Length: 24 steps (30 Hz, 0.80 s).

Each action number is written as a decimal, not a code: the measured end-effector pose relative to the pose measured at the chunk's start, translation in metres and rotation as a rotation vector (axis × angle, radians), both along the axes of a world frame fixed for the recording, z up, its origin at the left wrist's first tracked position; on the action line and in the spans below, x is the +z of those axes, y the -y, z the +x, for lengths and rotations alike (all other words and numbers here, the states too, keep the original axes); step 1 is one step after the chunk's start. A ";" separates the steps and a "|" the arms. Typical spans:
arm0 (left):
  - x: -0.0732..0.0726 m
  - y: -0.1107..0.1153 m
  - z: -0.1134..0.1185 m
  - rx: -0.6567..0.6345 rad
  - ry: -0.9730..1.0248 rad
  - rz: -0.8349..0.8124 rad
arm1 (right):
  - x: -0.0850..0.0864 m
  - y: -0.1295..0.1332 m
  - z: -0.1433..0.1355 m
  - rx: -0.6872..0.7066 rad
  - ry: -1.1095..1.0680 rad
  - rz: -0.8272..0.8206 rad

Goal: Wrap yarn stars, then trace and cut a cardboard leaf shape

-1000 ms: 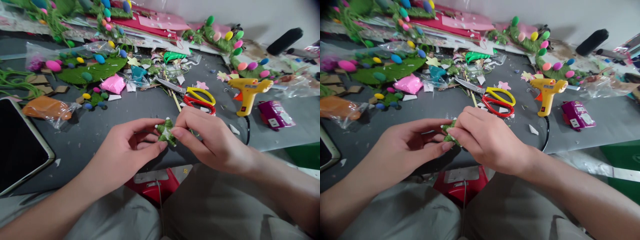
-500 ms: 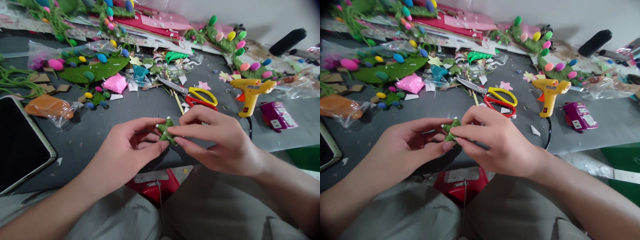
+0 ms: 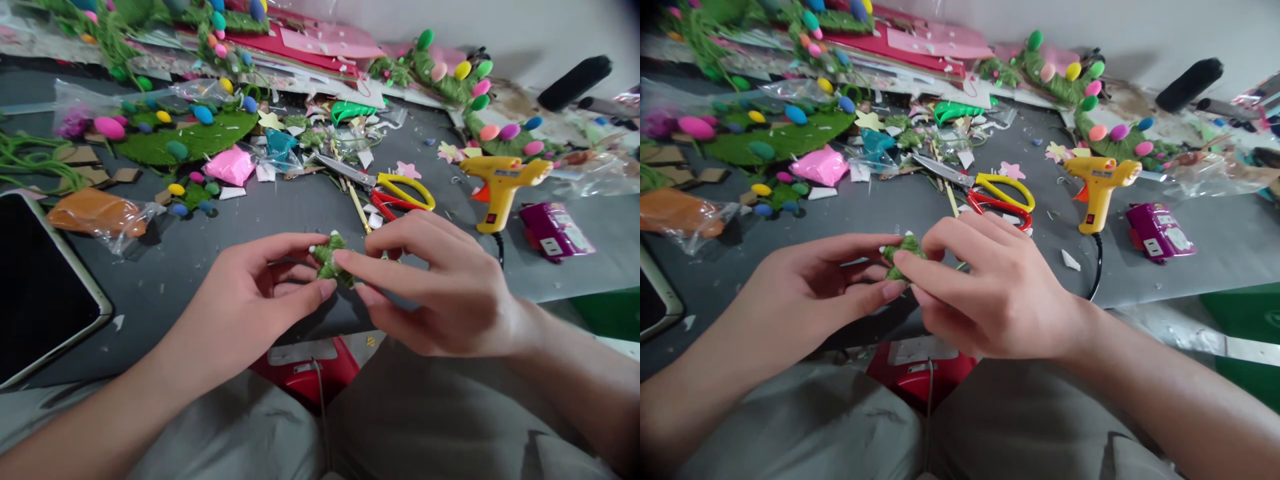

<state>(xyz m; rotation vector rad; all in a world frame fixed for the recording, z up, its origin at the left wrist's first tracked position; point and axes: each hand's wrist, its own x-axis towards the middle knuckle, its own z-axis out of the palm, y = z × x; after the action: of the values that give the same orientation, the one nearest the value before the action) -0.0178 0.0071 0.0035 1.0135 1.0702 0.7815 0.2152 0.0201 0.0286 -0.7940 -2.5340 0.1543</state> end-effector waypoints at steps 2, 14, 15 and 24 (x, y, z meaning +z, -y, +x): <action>0.000 0.000 0.000 -0.004 0.001 -0.003 | 0.000 0.001 0.000 0.002 -0.014 -0.019; 0.002 0.000 -0.003 0.011 -0.061 0.050 | 0.006 -0.006 0.002 -0.177 -0.257 -0.302; 0.002 -0.001 -0.003 0.013 -0.076 0.056 | 0.006 -0.009 0.004 -0.223 -0.280 -0.350; 0.004 -0.002 -0.002 0.012 -0.240 0.130 | 0.001 -0.028 0.012 -0.445 -0.311 -0.414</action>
<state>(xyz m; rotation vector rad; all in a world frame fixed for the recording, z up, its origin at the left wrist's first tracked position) -0.0195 0.0094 0.0074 1.2352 1.2427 0.7596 0.2269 0.0483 0.0300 -1.3533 -2.0003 0.6126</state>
